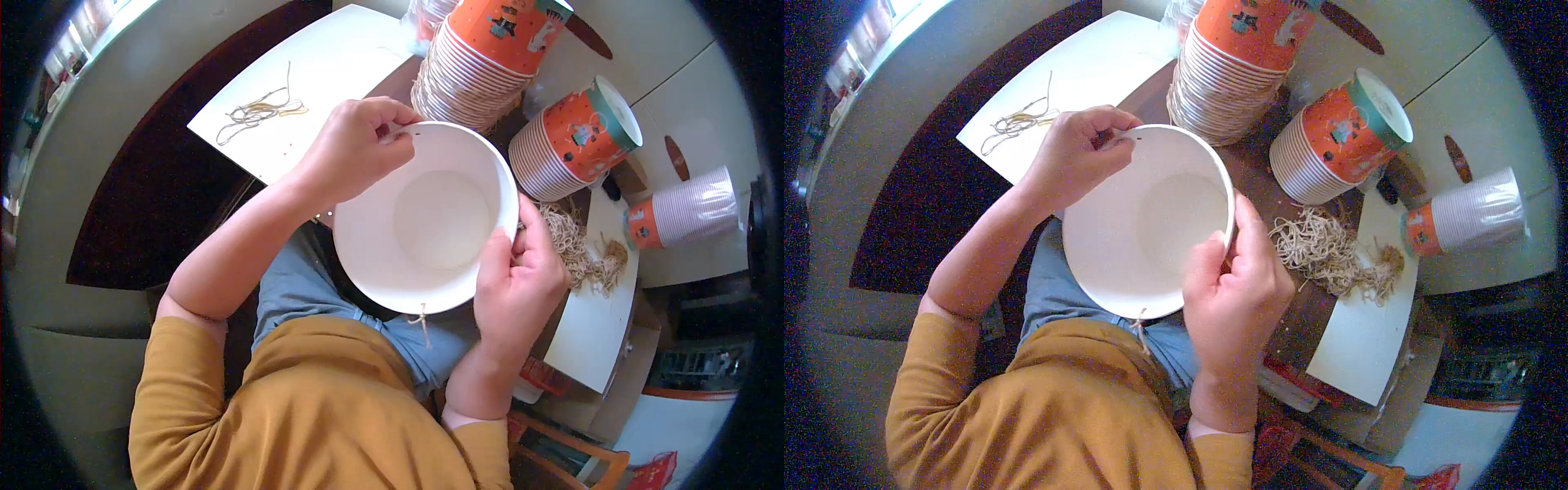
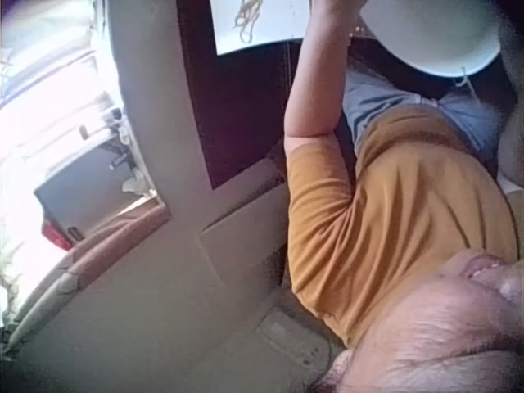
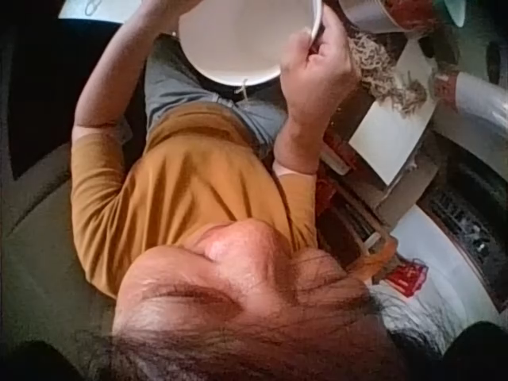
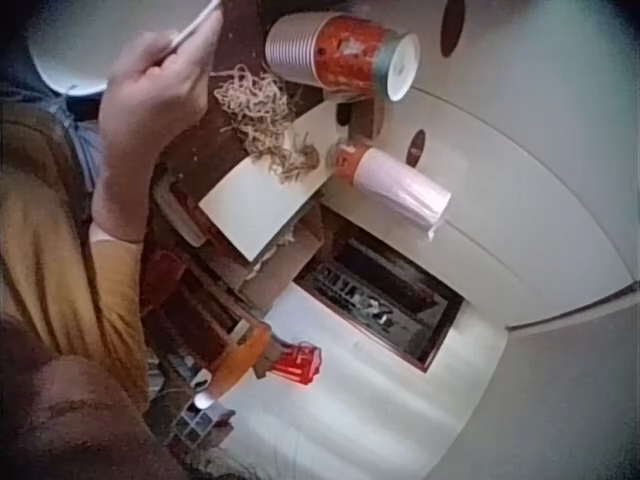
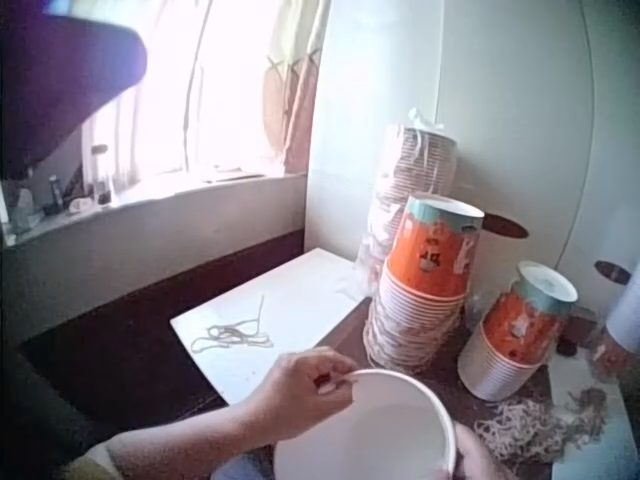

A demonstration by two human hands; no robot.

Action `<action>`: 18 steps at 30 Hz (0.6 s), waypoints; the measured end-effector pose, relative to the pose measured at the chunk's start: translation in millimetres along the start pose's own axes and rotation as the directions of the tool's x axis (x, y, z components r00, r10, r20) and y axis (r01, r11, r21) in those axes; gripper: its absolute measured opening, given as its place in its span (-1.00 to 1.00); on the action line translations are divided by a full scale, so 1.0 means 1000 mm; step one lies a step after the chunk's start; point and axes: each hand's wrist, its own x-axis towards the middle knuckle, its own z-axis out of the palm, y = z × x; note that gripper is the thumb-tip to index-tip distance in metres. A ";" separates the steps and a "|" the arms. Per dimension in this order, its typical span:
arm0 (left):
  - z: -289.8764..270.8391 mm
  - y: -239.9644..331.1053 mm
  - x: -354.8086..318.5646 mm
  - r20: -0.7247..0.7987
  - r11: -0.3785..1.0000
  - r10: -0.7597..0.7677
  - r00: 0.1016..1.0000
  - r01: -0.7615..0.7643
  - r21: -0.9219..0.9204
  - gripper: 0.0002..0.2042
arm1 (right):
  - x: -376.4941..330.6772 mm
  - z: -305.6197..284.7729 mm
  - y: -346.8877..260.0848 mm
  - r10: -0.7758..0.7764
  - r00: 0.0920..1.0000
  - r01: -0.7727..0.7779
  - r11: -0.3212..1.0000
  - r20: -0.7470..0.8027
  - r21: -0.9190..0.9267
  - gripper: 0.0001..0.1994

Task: Attaching rubber band handles to paper buckets by threading them through pre-punched holes.

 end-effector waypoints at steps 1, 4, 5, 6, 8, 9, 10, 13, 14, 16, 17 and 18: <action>-0.002 -0.001 -0.001 -0.001 1.000 0.002 1.000 -0.002 0.000 -0.79 | 0.001 0.000 0.003 -0.002 1.000 0.002 1.000 -0.001 0.000 -0.65; -0.009 -0.003 -0.001 0.109 0.995 -0.081 0.991 0.087 -0.054 -0.75 | 0.010 -0.004 0.014 0.048 0.998 -0.051 0.995 0.039 0.087 -0.71; -0.010 -0.004 -0.003 0.142 0.989 -0.111 0.984 0.123 -0.080 -0.73 | 0.013 -0.005 0.018 0.045 0.998 -0.048 0.995 0.038 0.086 -0.71; -0.010 -0.004 -0.004 0.176 0.981 -0.140 0.974 0.160 -0.106 -0.72 | 0.017 -0.005 0.023 0.080 0.992 -0.092 0.988 0.101 0.124 -0.71; -0.007 -0.004 -0.003 0.188 0.974 -0.158 0.969 0.184 -0.129 -0.71 | 0.028 -0.004 0.042 0.099 0.970 -0.133 0.981 0.221 0.143 -0.73; -0.005 -0.004 -0.003 0.206 0.966 -0.173 0.963 0.206 -0.153 -0.70 | 0.033 -0.006 0.048 0.102 0.972 -0.133 0.982 0.211 0.134 -0.73; -0.003 -0.005 -0.003 0.214 0.967 -0.161 0.963 0.198 -0.163 -0.70 | 0.038 -0.008 0.053 0.110 0.950 -0.147 0.984 0.293 0.106 -0.73; 0.006 -0.014 -0.007 0.176 0.977 -0.198 0.964 0.208 -0.044 -0.68 | 0.058 -0.018 0.077 0.129 0.904 -0.234 0.948 0.407 0.218 -0.72; 0.008 -0.016 -0.009 0.158 0.975 -0.211 0.965 0.218 -0.028 -0.69 | 0.066 -0.028 0.070 0.131 0.901 -0.283 0.901 0.413 0.330 -0.73; 0.012 -0.021 -0.014 0.140 0.972 -0.204 0.969 0.217 -0.092 -0.67 | 0.080 -0.048 0.053 0.146 0.838 -0.399 0.821 0.526 0.408 -0.75; 0.013 -0.022 -0.016 0.108 0.969 -0.213 0.971 0.224 -0.103 -0.64 | 0.085 -0.053 0.048 0.131 0.818 -0.424 0.795 0.560 0.433 -0.75; 0.015 -0.021 -0.017 0.075 0.966 -0.224 0.972 0.231 -0.114 -0.61 | 0.090 -0.054 0.046 0.071 0.818 -0.399 0.784 0.571 0.475 -0.75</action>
